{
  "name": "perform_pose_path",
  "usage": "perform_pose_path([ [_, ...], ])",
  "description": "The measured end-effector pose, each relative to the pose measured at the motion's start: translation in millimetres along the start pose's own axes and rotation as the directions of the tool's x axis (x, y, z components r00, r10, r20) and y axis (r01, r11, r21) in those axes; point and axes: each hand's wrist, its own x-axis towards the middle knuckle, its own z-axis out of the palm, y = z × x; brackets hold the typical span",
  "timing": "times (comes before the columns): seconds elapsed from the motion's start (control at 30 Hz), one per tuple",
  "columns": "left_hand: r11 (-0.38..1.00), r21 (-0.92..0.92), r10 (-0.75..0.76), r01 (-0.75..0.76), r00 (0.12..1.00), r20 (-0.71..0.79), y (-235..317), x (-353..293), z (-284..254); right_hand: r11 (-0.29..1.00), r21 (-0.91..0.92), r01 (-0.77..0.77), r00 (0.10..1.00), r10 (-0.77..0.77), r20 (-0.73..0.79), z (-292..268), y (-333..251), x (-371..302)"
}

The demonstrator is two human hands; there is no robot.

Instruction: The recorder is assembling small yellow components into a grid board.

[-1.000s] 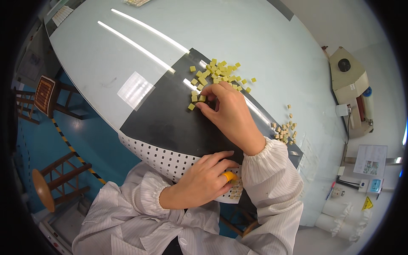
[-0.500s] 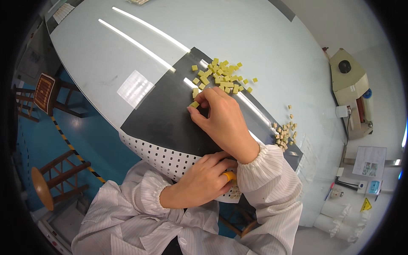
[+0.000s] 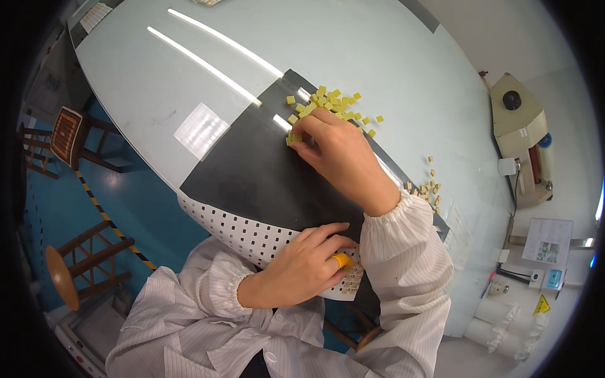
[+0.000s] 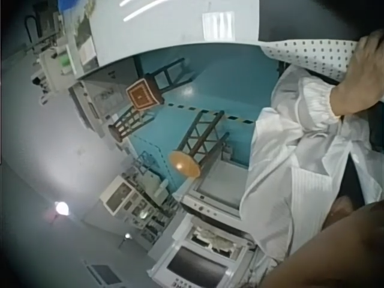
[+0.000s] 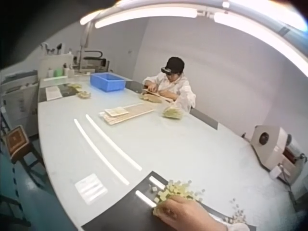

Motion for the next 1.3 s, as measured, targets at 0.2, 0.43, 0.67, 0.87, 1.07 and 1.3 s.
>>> perform_pose_path([
  [0.2,1.0,-0.003,0.001,-0.001,1.0,0.016,-0.7,-1.1,-0.8,0.999,0.04,0.02,0.991,-0.025,0.134,-8.1,1.0,6.0],
  [0.43,1.0,-0.003,0.0,0.0,1.0,0.025,-1.5,-1.1,-0.2,0.999,0.02,0.033,0.99,-0.035,0.135,-4.0,2.4,7.9],
  [0.67,1.0,0.003,-0.005,0.005,1.0,0.016,-0.6,-1.1,-2.5,0.997,0.017,0.074,0.985,-0.075,0.154,-3.6,1.0,7.5],
  [0.87,1.0,-0.012,0.022,-0.022,1.0,0.013,1.4,1.5,-0.8,0.996,0.014,0.089,0.987,-0.09,0.135,-12.7,1.9,-8.9],
  [1.07,1.0,-0.03,-0.009,0.009,1.0,0.007,1.1,2.5,-5.3,1.0,-0.015,-0.025,0.999,0.026,0.029,-46.3,-23.0,-81.0],
  [1.3,0.999,0.016,-0.03,0.03,0.999,0.028,2.8,6.5,-5.1,0.969,-0.014,-0.246,0.968,0.246,0.052,-52.8,-44.2,-175.4],
])
